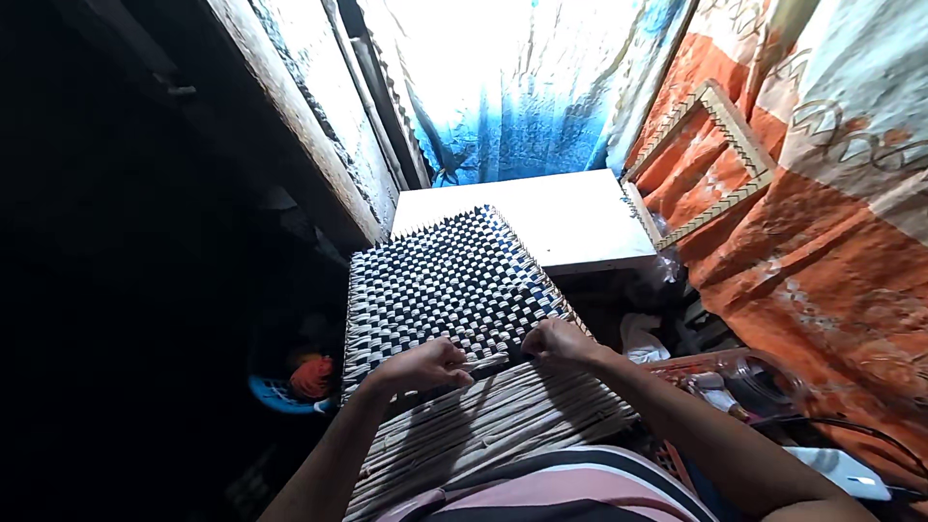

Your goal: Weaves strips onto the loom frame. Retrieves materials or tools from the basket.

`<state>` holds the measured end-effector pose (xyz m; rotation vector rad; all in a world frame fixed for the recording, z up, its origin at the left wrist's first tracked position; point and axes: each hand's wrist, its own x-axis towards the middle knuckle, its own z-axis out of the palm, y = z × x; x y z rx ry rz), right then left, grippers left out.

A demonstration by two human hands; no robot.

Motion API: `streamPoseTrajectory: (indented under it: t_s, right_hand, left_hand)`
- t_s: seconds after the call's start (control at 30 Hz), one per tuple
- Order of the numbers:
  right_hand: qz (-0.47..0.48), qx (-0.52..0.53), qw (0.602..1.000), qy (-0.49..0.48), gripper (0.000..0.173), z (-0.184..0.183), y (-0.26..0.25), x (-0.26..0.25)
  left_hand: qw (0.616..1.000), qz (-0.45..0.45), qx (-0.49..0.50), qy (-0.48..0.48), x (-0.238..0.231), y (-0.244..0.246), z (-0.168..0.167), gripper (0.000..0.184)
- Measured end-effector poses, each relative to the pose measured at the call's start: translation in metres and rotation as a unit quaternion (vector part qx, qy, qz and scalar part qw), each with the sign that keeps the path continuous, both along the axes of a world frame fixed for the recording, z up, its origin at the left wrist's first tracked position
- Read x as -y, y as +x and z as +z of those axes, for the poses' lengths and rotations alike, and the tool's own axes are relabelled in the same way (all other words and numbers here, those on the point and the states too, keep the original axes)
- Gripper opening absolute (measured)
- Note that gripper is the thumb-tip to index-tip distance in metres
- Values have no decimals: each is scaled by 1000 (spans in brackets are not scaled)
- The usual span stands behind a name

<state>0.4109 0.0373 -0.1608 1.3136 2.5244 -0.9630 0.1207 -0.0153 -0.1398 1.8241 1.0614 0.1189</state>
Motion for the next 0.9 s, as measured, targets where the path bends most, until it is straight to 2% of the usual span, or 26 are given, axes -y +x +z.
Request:
streamPoseTrajectory:
  t_s: [0.07,0.13,0.23,0.3,0.43,0.53,0.6,0.67,0.77,0.83,0.9]
  right_hand:
    - [-11,45,999,26,24,4,-6,6]
    - [-16,73,996,55,28,6,-13,13]
    - [-21,96,990,96,33,6,-24,24]
    - [-19,116,987,106,35,8,-30,30]
    - [10,135,989,67,37,6,-29,26]
    - [-5,122,992,23,35,0,-22,13]
    - [-37,84,996,-21,34,-5,-16,1]
    - [-63,28,995,-71,33,-10,-9,-10]
    - [-93,-32,988,-119,31,-15,-3,-16]
    - [-112,-35,985,-126,32,-16,-4,-14]
    - [-127,-32,983,-127,33,-16,-5,-12]
  left_hand:
    - [991,39,123,33,0,-4,2,22]
    - [965,108,227,69,-2,1,6,20]
    - [943,176,269,86,-6,25,8,20]
    - [926,202,313,57,-9,44,6,20]
    - [884,248,396,-20,-12,75,0,18]
    - [865,275,420,-20,-15,87,-5,17]
    - [872,270,408,9,-18,89,-13,18]
    - [905,240,351,17,-20,89,-26,18]
    - [979,147,134,41,-16,90,-51,21]
    - [989,112,49,87,-11,95,-66,22]
    - [985,119,34,119,-5,99,-74,24]
